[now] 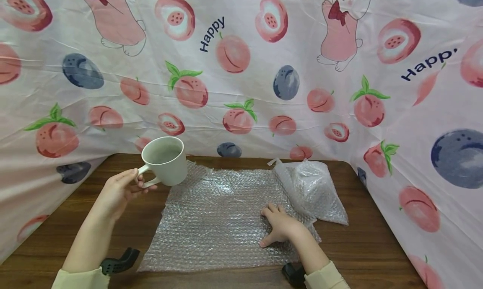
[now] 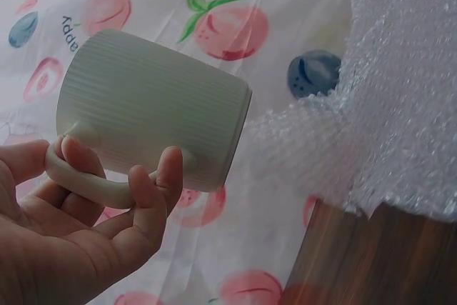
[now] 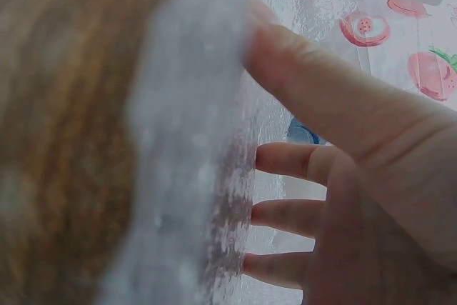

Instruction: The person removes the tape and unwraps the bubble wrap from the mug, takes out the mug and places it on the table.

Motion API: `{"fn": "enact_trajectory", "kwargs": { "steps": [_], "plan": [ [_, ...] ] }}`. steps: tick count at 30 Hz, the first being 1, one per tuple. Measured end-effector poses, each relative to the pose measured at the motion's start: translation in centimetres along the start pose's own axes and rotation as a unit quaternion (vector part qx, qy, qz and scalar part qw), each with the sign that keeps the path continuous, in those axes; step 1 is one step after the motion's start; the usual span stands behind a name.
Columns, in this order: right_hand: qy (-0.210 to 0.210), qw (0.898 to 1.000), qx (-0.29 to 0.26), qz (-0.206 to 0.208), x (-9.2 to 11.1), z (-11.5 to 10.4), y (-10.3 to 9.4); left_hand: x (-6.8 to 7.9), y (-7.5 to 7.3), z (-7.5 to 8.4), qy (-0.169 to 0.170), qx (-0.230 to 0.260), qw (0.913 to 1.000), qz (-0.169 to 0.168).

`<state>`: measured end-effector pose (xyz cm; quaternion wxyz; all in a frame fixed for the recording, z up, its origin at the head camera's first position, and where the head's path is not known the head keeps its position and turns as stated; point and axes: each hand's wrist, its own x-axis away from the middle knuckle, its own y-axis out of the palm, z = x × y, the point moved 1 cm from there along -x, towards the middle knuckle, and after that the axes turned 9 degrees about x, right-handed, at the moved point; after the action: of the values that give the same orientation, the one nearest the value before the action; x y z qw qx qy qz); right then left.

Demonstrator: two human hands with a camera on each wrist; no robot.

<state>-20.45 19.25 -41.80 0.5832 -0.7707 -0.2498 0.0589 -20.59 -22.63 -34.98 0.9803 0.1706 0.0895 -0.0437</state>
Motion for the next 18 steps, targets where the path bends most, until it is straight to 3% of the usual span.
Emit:
{"fn": "enact_trajectory", "kwargs": {
  "steps": [18],
  "plan": [
    [0.003, 1.0, -0.003, 0.003, 0.1, 0.0, 0.0, 0.1, -2.3, 0.5, 0.036, 0.057, 0.9968, 0.044]
  ]
}}
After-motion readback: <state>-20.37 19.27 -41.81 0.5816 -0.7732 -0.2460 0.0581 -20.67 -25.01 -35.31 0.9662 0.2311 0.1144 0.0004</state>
